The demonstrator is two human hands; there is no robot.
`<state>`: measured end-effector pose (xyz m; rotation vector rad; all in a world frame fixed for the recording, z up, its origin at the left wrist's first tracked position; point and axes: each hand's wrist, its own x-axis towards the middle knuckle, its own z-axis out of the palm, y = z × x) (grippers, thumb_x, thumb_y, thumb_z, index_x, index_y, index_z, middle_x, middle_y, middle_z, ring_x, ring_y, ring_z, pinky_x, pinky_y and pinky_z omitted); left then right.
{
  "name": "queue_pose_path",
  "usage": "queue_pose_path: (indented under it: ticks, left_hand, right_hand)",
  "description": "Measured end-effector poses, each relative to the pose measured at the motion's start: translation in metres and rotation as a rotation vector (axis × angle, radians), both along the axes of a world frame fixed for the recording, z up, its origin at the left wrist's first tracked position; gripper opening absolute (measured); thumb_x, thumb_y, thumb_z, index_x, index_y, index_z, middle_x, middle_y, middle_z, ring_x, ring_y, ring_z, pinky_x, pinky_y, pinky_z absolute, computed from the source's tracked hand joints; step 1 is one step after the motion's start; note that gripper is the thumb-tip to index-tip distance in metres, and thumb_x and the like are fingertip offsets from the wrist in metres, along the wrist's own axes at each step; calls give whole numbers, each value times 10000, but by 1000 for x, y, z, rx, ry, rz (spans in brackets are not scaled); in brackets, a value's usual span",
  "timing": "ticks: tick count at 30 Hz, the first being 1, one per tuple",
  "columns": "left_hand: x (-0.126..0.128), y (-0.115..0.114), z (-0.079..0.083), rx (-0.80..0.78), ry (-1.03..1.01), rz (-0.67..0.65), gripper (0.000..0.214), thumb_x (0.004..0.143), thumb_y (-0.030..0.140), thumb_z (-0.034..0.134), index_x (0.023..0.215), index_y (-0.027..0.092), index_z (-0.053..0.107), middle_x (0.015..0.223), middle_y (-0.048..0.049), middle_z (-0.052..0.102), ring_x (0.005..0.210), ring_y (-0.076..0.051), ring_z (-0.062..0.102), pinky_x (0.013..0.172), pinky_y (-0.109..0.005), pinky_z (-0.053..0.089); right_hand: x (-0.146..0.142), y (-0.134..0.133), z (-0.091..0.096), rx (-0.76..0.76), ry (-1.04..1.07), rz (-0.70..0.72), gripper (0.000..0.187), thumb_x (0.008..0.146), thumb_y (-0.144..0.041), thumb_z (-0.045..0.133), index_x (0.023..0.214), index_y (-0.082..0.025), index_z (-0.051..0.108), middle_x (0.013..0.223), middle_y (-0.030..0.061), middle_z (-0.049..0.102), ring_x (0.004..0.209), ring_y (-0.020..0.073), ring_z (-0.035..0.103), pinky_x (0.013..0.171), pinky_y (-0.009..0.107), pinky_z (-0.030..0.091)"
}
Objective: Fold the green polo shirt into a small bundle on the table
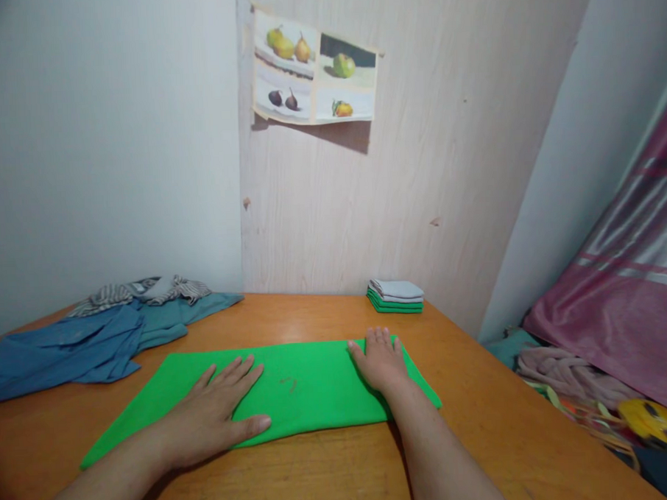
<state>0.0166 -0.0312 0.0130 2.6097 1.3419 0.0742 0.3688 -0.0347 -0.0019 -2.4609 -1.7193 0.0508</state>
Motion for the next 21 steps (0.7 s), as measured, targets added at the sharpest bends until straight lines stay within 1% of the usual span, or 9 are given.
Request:
queue_pose_path:
  ticks: [3,7,11,15,18,21]
  left_hand:
    - [0,1,-2,14,-13,0,1007,802,883,355,1575,247,253,1636,-81,105,1519,-345,66,1211,-608,45]
    - [-1,2,-4,16,-8,-2,1008,802,886,346,1576,248,244,1636,-82,95,1519,-345,65,1209,-614,49]
    - [-1,3,-4,13,-8,-3,1013,801,888,342,1576,243,244,1637,-82,95,1519,-344,65,1210,-613,47]
    - [-1,3,-4,13,8,-2,1013,804,889,333,1578,243,237,1637,-86,86,1521,-341,64,1210,-608,40]
    - [-1,2,-3,16,7,0,1016,802,888,339,1576,236,248,1637,-91,85,1520,-346,63,1210,-607,39]
    - [-1,1,-2,9,-6,-4,1010,806,883,343,1575,234,253,1636,-94,88,1519,-351,66,1209,-611,41]
  right_hand:
    - [10,2,-7,-49,4,-51,936,936,-733,173,1561,-43,272,1638,178,202,1521,330,123,1215,523,81]
    - [14,4,-14,-74,-2,-57,924,932,-731,187,1568,-66,268,1633,175,225,1522,313,133,1217,506,79]
    - [17,4,-12,-50,-1,-69,907,932,-727,191,1558,-80,306,1626,172,254,1516,315,158,1214,514,80]
    - [23,3,-8,-29,2,-137,928,929,-730,169,1557,-58,290,1628,183,238,1515,327,152,1204,552,82]
    - [26,2,-10,-57,13,-166,931,927,-730,170,1562,-56,273,1636,173,216,1517,322,143,1200,557,104]
    - [27,2,-12,-60,12,-162,958,917,-748,154,1562,-50,268,1636,180,208,1519,320,134,1195,565,112]
